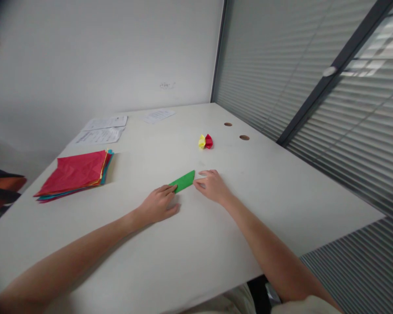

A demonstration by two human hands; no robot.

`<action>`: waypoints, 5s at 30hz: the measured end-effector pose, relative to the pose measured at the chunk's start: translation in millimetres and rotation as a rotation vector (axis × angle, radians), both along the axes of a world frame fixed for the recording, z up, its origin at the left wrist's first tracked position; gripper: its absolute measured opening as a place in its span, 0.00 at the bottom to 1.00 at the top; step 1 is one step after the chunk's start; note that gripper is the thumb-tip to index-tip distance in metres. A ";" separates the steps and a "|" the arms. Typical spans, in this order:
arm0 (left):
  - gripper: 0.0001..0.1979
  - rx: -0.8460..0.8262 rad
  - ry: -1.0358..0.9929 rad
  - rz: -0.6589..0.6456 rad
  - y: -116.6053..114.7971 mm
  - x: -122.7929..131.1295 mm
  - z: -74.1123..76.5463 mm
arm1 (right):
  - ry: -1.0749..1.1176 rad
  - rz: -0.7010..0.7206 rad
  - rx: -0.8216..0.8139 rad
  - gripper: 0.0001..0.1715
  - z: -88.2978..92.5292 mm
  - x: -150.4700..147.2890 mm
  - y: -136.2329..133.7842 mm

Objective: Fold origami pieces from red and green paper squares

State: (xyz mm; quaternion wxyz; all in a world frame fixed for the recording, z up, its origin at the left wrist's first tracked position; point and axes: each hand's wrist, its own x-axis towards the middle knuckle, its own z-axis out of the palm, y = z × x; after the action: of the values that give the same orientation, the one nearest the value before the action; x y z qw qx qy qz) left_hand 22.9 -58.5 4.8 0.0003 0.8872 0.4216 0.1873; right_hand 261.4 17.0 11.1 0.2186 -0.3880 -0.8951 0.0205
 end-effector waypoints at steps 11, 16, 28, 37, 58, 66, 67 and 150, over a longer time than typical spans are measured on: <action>0.10 -0.030 -0.168 -0.066 18.2 -14.7 -13.3 | -0.067 -0.076 -0.162 0.23 25.3 -34.8 7.5; 0.09 0.036 -0.168 -0.065 17.4 -13.6 -8.1 | -0.130 -0.101 -0.189 0.28 8.1 -39.7 1.0; 0.28 -0.199 -0.582 0.224 20.8 -11.0 -11.1 | 0.515 -0.083 -0.322 0.06 0.3 -42.8 2.7; 0.37 -0.872 -1.265 0.142 14.4 3.1 8.2 | 0.469 0.219 -0.219 0.09 14.9 -70.0 -38.8; 0.26 -1.011 -1.703 0.060 18.1 0.3 15.1 | 0.669 0.172 -0.267 0.10 6.3 -68.5 -32.8; 0.30 -0.984 -1.555 0.111 14.4 2.7 11.6 | 0.701 0.239 -0.250 0.17 9.1 -69.1 -35.2; 0.31 -0.973 -1.544 0.117 14.0 3.0 10.5 | 0.699 0.239 -0.240 0.19 9.2 -68.9 -35.0; 0.29 -0.878 -1.490 0.192 18.4 -0.3 6.4 | 0.425 -0.002 -0.067 0.24 2.5 -63.0 -29.8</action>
State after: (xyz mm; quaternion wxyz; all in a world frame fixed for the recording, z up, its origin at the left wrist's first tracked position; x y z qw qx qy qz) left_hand 22.6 -40.0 11.2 0.6024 0.4137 0.4188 0.5390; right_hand 198.3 -12.8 13.6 0.3892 -0.3829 -0.8274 0.1316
